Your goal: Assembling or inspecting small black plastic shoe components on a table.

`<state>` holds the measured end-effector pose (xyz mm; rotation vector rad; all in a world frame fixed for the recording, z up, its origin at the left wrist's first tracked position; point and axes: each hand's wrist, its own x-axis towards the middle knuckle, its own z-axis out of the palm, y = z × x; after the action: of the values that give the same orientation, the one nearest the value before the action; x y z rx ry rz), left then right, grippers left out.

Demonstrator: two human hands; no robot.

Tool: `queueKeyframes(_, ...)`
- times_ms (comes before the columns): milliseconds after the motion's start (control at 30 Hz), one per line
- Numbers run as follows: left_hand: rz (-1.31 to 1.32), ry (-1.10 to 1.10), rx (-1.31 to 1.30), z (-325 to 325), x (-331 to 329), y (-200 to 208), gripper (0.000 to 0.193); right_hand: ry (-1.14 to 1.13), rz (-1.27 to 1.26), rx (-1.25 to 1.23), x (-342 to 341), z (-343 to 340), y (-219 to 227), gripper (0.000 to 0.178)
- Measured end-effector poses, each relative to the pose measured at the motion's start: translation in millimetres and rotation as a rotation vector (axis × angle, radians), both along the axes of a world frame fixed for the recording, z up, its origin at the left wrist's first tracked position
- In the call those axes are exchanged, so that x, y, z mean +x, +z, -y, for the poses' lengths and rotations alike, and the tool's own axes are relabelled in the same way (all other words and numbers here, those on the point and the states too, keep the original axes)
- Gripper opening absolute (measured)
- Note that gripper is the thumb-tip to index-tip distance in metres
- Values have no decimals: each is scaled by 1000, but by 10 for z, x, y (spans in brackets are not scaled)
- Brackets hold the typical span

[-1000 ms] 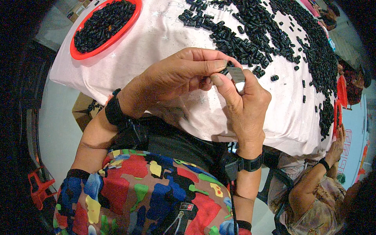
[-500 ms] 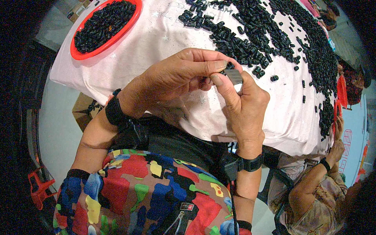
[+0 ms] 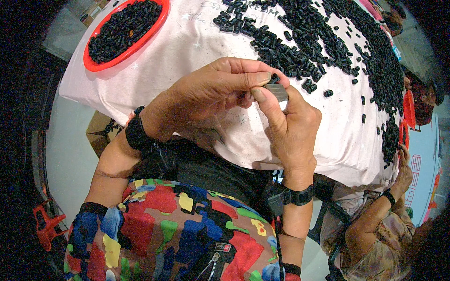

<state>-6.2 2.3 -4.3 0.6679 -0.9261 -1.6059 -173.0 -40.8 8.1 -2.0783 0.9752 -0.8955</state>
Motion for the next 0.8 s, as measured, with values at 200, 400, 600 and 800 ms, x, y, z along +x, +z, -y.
queueKeyframes(200, -44, -18, 11, -20, 5, 41, 32, -42, 81, -163, 8, -17, 42, 25)
queueKeyframes(400, -40, 74, 78, -32, -29, 42, 27, -37, 124, -241, 59, -40, 52, 23)
queueKeyframes(600, 132, 106, 60, 12, 31, 38, 24, -19, 77, -193, 28, -36, 32, 18)
queueKeyframes(800, 309, 247, -119, 33, 26, 15, 23, -12, 20, -184, 24, -51, 47, 16)
